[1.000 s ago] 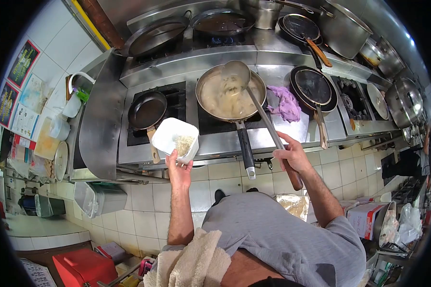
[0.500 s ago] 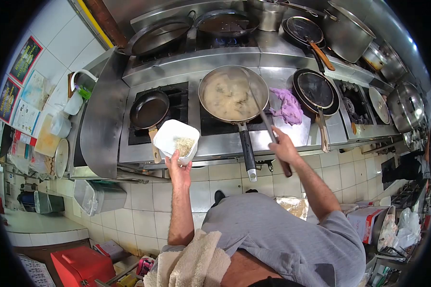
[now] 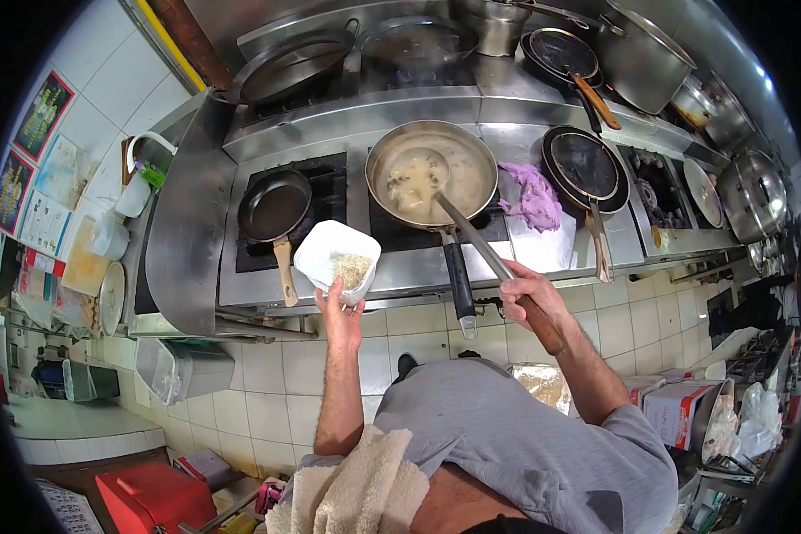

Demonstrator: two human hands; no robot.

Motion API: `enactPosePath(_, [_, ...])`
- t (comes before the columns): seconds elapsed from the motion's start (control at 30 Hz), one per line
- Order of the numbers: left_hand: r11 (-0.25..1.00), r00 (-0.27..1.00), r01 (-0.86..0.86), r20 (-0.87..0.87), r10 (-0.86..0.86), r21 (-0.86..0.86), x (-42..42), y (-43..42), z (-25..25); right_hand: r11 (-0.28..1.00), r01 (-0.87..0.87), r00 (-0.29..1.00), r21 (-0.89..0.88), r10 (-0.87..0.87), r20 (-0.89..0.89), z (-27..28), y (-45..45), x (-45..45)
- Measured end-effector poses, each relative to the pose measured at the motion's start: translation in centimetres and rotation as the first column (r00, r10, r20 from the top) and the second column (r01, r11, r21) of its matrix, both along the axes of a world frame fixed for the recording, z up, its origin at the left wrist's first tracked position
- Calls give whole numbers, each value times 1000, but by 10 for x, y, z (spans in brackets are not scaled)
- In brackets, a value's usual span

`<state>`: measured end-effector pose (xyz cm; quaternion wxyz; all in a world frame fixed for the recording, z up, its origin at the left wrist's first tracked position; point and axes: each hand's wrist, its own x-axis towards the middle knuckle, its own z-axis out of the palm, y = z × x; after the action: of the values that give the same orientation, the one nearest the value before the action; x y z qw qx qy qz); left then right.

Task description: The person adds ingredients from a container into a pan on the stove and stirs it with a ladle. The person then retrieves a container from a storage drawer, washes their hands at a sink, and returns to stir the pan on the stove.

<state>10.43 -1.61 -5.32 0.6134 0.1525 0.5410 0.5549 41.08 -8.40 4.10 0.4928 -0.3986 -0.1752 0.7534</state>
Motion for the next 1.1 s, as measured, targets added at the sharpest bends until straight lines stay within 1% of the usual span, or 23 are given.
enactPosePath(0.07, [1000, 1000, -5, -3, 5, -4, 0, 0, -2, 999, 47, 985, -7, -46, 167, 5, -4, -1])
enactPosePath(0.1, [1000, 1000, -4, -4, 4, -1, 0, 0, -2, 999, 50, 985, -8, -48, 167, 3, -5, 1])
enactPosePath(0.17, [1000, 1000, -2, -4, 2, 2, 0, 1, -1, 995, 12, 954, 103, -42, 296, -2, -6, 7])
enactPosePath(0.2, [1000, 1000, 5, -6, -5, 7, 1, 0, 0, 995, 13, 954, 103, -43, 296, -2, -6, 10])
enactPosePath(0.27, [1000, 1000, 12, -7, -12, 10, 1, 0, 0, 987, -60, 874, 147, -19, 485, -1, -5, 15])
enactPosePath(0.4, [1000, 999, 22, -23, -22, 6, 3, 1, 0, 985, -112, 802, 133, 11, 597, 10, 1, 20])
enactPosePath(0.47, [1000, 999, 28, -23, -27, 12, 4, 0, 2, 979, -167, 699, 121, 30, 715, 13, 5, 21])
enactPosePath(0.5, [999, 999, 31, -14, -31, 16, 4, 0, 4, 978, -168, 698, 121, 32, 715, 11, 7, 23])
enactPosePath(0.57, [999, 999, 33, -4, -33, 19, 3, -1, 3, 965, -243, 466, 94, 31, 885, 1, 12, 29])
enactPosePath(0.6, [1000, 1000, 27, -1, -27, 15, 2, -1, 0, 965, -244, 465, 94, 31, 885, -4, 15, 33])
enactPosePath(0.63, [1000, 1000, 19, 1, -19, 11, 1, 0, -2, 949, -297, 241, 105, -32, 970, -9, 18, 38])
enactPosePath(0.67, [1000, 1000, 17, 0, -17, 11, 1, -1, -2, 932, -349, 6, 101, -105, 994, -11, 20, 40])
enactPosePath(0.7, [1000, 1000, 12, -3, -12, 5, 0, -1, -1, 934, -355, -150, 48, -108, 983, -11, 23, 40])
enactPosePath(0.73, [1000, 1000, 8, -6, -8, 0, 0, -1, 0, 934, -355, -150, 49, -108, 983, -22, 25, 43])
enactPosePath(0.8, [1000, 1000, 12, -11, -12, -2, -3, -1, -4, 899, -401, -233, 178, -288, 929, -42, 30, 47])
enactPosePath(0.83, [1000, 1000, 15, -17, -15, -4, -4, -2, -4, 898, -403, -232, 179, -289, 929, -43, 30, 43])
enactPosePath(0.87, [1000, 1000, 13, -18, -13, -4, -4, -3, -4, 953, -258, 96, 159, -139, 986, -44, 29, 34])
enactPosePath(0.9, [1000, 999, 27, -26, -27, 4, -3, -5, -2, 989, -127, 431, 82, -20, 902, -39, 28, 20])
enactPosePath(0.93, [999, 999, 42, -35, -42, 12, -1, -6, -1, 992, -91, 577, 91, -22, 817, -31, 26, 7])
enactPosePath(1.0, [999, 998, 54, -32, -53, 0, 1, -9, 0, 1000, -18, 792, 14, 6, 610, -14, 21, -13])
enactPosePath(1.03, [998, 997, 67, -27, -67, -10, 3, -10, 0, 1000, -14, 794, 14, 3, 607, -9, 20, -14])
enactPosePath(1.07, [997, 997, 71, -30, -71, -11, 5, -12, 0, 999, 43, 918, -15, -34, 394, -4, 21, -13])
enactPosePath(1.1, [998, 997, 69, -31, -70, -6, 6, -13, 0, 994, 90, 984, -56, -81, 158, -3, 21, -13])
